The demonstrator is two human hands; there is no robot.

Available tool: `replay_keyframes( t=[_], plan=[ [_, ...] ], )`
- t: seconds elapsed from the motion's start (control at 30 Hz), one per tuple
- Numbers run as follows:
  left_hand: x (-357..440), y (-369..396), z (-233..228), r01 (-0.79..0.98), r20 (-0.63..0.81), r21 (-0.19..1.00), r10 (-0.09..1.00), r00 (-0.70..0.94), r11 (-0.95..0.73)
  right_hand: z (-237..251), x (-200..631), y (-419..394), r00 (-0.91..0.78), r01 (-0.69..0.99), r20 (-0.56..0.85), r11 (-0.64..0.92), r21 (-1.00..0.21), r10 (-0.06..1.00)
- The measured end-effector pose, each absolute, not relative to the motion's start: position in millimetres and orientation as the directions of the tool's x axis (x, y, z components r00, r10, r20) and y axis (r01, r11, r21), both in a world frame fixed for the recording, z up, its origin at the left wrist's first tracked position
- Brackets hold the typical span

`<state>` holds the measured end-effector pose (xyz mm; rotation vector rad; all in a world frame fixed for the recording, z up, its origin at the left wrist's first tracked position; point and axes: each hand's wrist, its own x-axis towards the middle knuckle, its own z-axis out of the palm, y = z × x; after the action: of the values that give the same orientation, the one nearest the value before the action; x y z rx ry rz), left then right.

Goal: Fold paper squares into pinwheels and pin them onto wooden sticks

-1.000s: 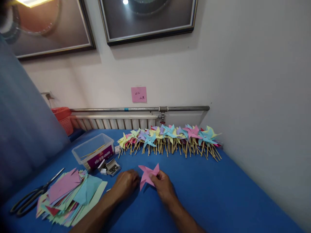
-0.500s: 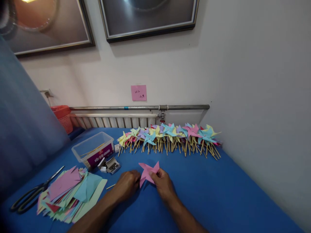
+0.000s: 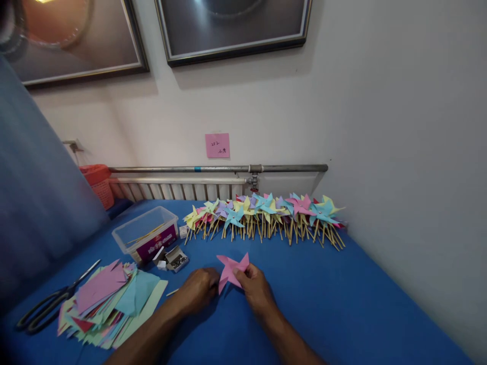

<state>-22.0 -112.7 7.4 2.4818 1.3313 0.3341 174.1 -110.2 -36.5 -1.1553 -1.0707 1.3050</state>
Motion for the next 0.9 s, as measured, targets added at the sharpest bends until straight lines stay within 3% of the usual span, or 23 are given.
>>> replay_keyframes(
  t=[0.17, 0.4, 0.53, 0.6, 0.7, 0.8, 0.9],
  plan=[
    [-22.2, -111.6, 7.7, 0.781, 0.035, 0.397, 0.859, 0.511, -0.482, -36.0, 173.5, -109.8, 0.010, -0.147, -0.066, -0.063, -0.987, 0.998],
    [-24.3, -111.0, 12.0, 0.803, -0.026, 0.257, 0.827, 0.561, -0.537, -32.3, 172.8, -112.1, 0.026, -0.148, -0.081, -0.077, -0.986, 0.996],
    [-24.9, -110.6, 12.5, 0.826, -0.009, 0.272, 0.857, 0.515, -0.493, -30.6, 173.1, -112.3, 0.022, -0.148, -0.061, -0.057, -0.987, 0.998],
    [-26.8, -109.1, 13.4, 0.815, 0.049, 0.355, 0.880, 0.473, -0.458, -29.8, 173.3, -112.1, 0.043, -0.136, -0.053, -0.046, -0.990, 0.998],
    [-28.2, -105.2, 14.0, 0.710, 0.178, 0.595, 0.923, 0.341, -0.377, -28.5, 173.3, -111.9, 0.088, -0.117, -0.041, -0.030, -0.993, 0.995],
    [-22.5, -103.5, 11.8, 0.447, 0.200, 0.854, 0.961, 0.193, -0.268, -28.1, 172.8, -112.4, 0.109, -0.120, -0.023, -0.009, -0.993, 0.994],
    [-9.1, -107.5, 7.0, 0.188, 0.197, 0.956, 0.969, 0.149, -0.223, -28.7, 171.0, -113.4, 0.112, -0.134, -0.003, 0.012, -0.991, 0.994]
  ],
)
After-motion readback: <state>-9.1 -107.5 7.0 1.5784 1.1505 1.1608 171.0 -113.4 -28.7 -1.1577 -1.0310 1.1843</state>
